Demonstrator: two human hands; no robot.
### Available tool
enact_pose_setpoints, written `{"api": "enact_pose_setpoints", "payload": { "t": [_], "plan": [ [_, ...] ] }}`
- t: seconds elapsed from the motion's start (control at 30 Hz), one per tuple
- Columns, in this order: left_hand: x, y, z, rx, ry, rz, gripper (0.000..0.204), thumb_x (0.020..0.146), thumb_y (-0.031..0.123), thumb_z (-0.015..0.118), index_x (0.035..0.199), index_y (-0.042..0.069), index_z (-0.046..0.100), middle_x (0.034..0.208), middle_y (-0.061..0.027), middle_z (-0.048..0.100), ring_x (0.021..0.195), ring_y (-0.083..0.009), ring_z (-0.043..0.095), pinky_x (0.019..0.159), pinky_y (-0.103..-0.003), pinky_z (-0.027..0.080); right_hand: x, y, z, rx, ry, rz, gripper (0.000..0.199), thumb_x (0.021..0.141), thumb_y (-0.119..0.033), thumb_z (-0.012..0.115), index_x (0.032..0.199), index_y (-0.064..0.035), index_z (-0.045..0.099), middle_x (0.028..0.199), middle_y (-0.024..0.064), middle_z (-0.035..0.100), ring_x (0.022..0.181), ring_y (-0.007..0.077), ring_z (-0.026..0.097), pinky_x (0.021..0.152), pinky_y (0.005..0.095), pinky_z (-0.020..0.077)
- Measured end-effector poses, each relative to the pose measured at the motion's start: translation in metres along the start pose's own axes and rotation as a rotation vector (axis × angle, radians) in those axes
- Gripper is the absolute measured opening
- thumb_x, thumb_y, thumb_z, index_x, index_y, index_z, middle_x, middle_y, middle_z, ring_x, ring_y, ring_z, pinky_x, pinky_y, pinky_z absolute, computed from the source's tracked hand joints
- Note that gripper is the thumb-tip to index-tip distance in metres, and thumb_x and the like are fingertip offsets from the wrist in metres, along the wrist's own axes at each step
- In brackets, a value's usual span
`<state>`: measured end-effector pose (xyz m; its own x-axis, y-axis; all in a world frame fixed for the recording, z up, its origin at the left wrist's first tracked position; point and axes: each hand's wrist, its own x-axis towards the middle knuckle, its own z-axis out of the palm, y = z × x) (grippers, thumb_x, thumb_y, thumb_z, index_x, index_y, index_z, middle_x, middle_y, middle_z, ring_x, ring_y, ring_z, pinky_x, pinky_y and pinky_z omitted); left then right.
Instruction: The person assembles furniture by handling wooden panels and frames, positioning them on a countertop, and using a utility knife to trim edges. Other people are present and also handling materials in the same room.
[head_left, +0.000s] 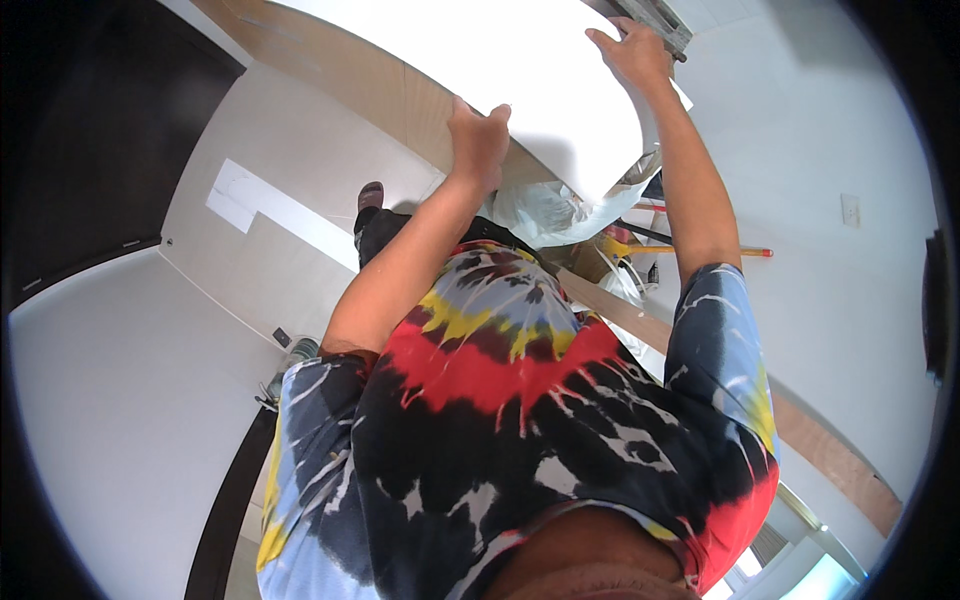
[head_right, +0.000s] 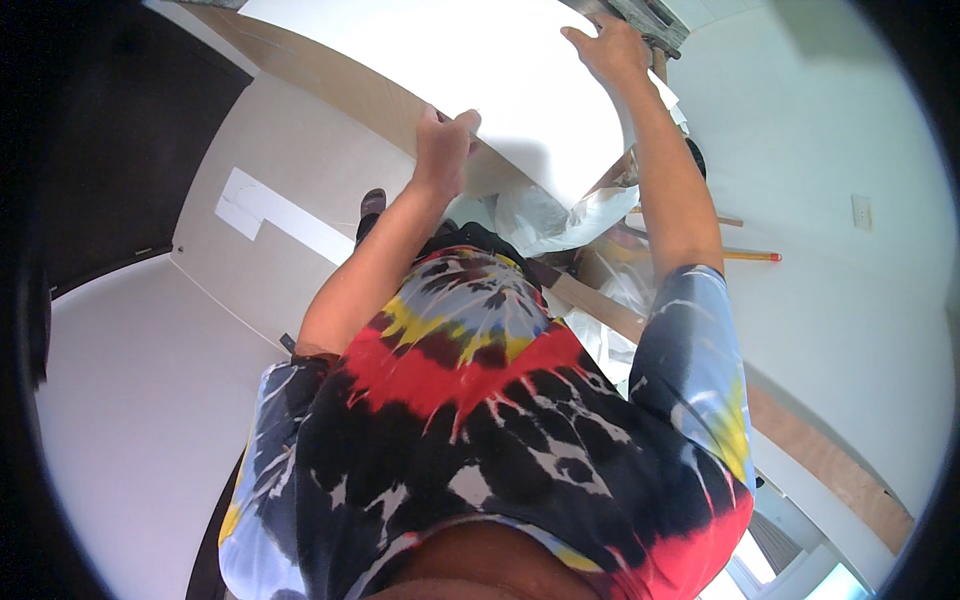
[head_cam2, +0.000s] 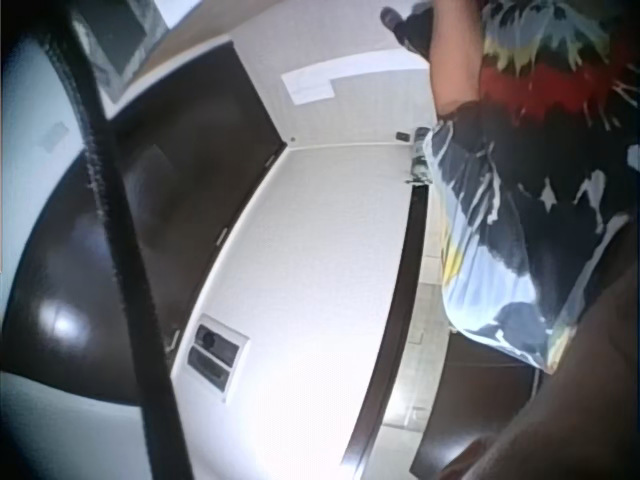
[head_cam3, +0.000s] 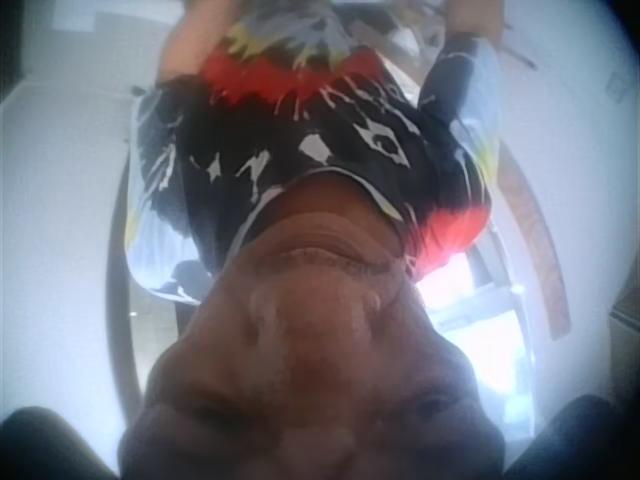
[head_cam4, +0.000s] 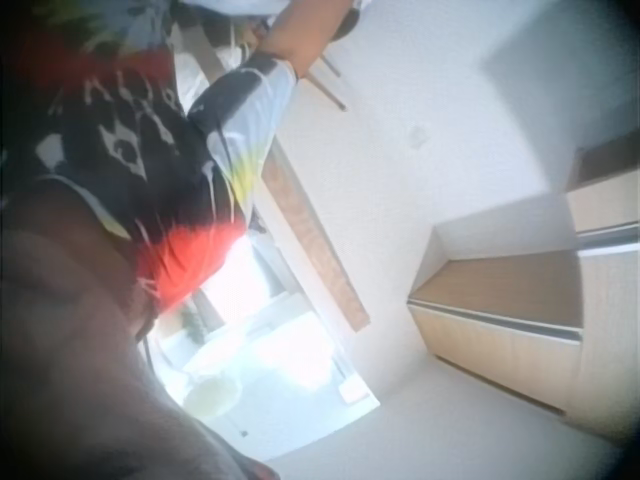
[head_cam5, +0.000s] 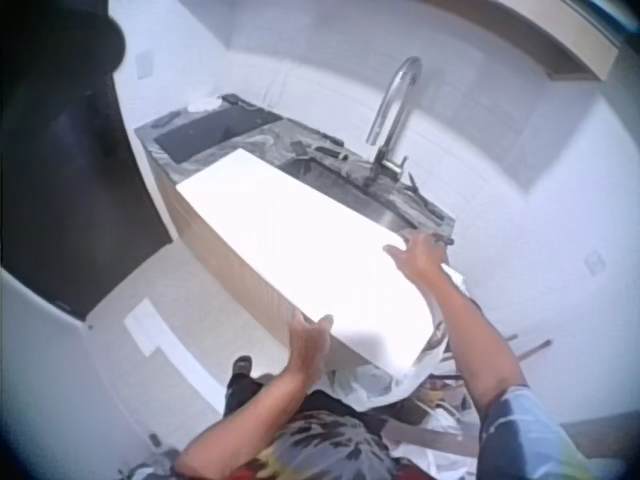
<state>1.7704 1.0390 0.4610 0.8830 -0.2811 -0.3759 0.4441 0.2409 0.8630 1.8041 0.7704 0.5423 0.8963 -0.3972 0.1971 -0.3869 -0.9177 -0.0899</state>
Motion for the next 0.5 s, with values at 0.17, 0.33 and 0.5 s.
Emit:
{"api": "enact_pose_setpoints", "payload": {
  "t": [0.17,0.33,0.5],
  "plan": [
    [-0.033,0.009,0.014,0.007,-0.069,-0.175,0.035,0.093,0.012,0.062,0.125,0.002,0.052,0.119,-0.0098,0.057,0.106,-0.0229,0.057,0.083,-0.042,0.051,-0.001,0.007,0.009,0.075,-0.004,-0.009,0.075,0.082,-0.062,0.074,0.128,-0.0025,0.068,0.119,0.0211,0.072,0.110,0.0344,0.070,0.096,0.0438,0.0538],
    [-0.065,0.006,0.030,-0.057,-0.177,-0.390,0.040,0.091,0.010,0.066,0.126,-0.002,0.052,0.115,-0.0136,0.061,0.098,-0.0218,0.061,0.081,-0.039,0.052,-0.007,0.010,0.010,0.111,0.022,0.006,0.070,0.083,-0.059,0.074,0.125,-0.0022,0.069,0.113,0.0227,0.072,0.106,0.0374,0.070,0.093,0.0457,0.0545],
    [-0.084,0.006,0.027,-0.022,-0.243,-0.354,0.036,0.093,0.015,0.066,0.124,0.001,0.054,0.111,-0.0113,0.062,0.098,-0.0207,0.060,0.078,-0.038,0.052,-0.014,0.008,0.021,0.123,0.011,-0.009,0.063,0.086,-0.051,0.073,0.126,-0.0028,0.067,0.117,0.0234,0.070,0.111,0.0395,0.067,0.096,0.0476,0.0518]
  ]
}}
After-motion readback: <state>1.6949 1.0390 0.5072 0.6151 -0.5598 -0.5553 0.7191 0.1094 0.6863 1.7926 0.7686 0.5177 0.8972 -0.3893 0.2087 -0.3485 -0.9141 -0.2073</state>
